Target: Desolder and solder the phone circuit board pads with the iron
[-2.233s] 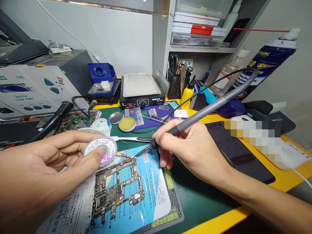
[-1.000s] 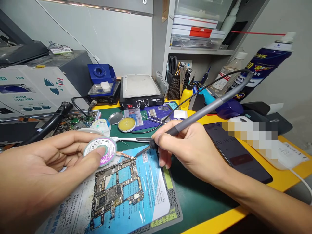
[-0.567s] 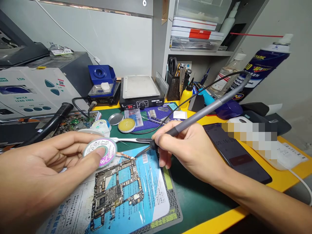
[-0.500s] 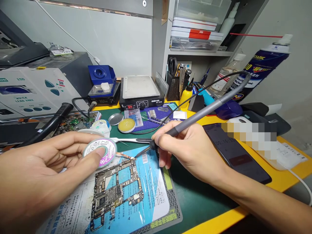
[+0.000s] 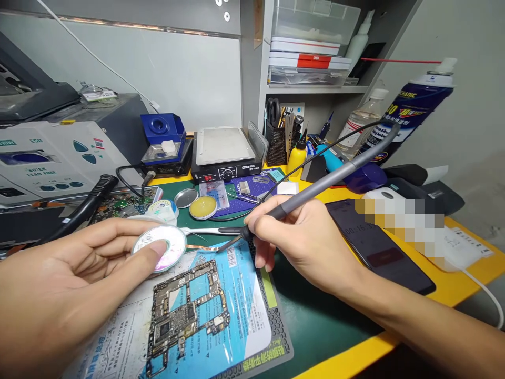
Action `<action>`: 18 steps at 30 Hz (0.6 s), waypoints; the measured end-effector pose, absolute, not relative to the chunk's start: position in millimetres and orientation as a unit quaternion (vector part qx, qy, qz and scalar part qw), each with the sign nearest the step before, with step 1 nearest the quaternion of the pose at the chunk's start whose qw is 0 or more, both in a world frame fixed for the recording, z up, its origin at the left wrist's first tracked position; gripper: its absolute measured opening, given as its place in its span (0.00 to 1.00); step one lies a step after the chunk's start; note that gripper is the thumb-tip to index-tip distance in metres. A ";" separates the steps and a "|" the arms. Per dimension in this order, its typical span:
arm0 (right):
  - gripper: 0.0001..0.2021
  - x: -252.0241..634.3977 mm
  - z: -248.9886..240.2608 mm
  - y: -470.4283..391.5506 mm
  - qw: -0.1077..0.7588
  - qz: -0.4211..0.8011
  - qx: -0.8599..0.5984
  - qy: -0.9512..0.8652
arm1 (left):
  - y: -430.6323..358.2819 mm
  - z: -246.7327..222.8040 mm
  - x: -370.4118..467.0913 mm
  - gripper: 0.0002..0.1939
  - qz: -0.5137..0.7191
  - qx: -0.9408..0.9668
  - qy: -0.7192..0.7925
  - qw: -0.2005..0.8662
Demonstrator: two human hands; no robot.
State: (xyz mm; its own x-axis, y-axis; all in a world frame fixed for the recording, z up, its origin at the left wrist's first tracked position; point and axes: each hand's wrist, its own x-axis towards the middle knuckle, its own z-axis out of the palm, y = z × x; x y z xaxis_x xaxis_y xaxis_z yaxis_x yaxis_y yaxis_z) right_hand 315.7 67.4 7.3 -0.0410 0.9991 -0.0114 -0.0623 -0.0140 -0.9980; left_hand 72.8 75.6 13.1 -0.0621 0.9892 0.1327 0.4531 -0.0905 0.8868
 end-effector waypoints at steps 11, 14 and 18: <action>0.04 315.5 12.3 63.9 0.478 0.506 -0.503 -0.512 | 73.3 18.0 72.1 0.10 0.405 0.604 0.618 0.299; 0.04 314.6 13.5 64.2 0.474 0.489 -0.511 -0.525 | 68.5 12.6 67.7 0.14 0.376 0.592 0.656 0.277; 0.04 313.5 17.6 66.3 0.467 0.482 -0.521 -0.527 | 62.8 14.1 71.8 0.22 0.365 0.534 0.705 0.291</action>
State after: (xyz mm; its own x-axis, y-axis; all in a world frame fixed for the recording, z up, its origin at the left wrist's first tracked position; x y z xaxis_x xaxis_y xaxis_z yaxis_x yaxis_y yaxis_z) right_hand 313.5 66.3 17.6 -0.0207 0.9997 -0.0101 0.0993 -0.0080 -0.9950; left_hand 71.8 62.8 14.1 -0.2604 0.9653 -0.0210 0.5406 0.1638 0.8252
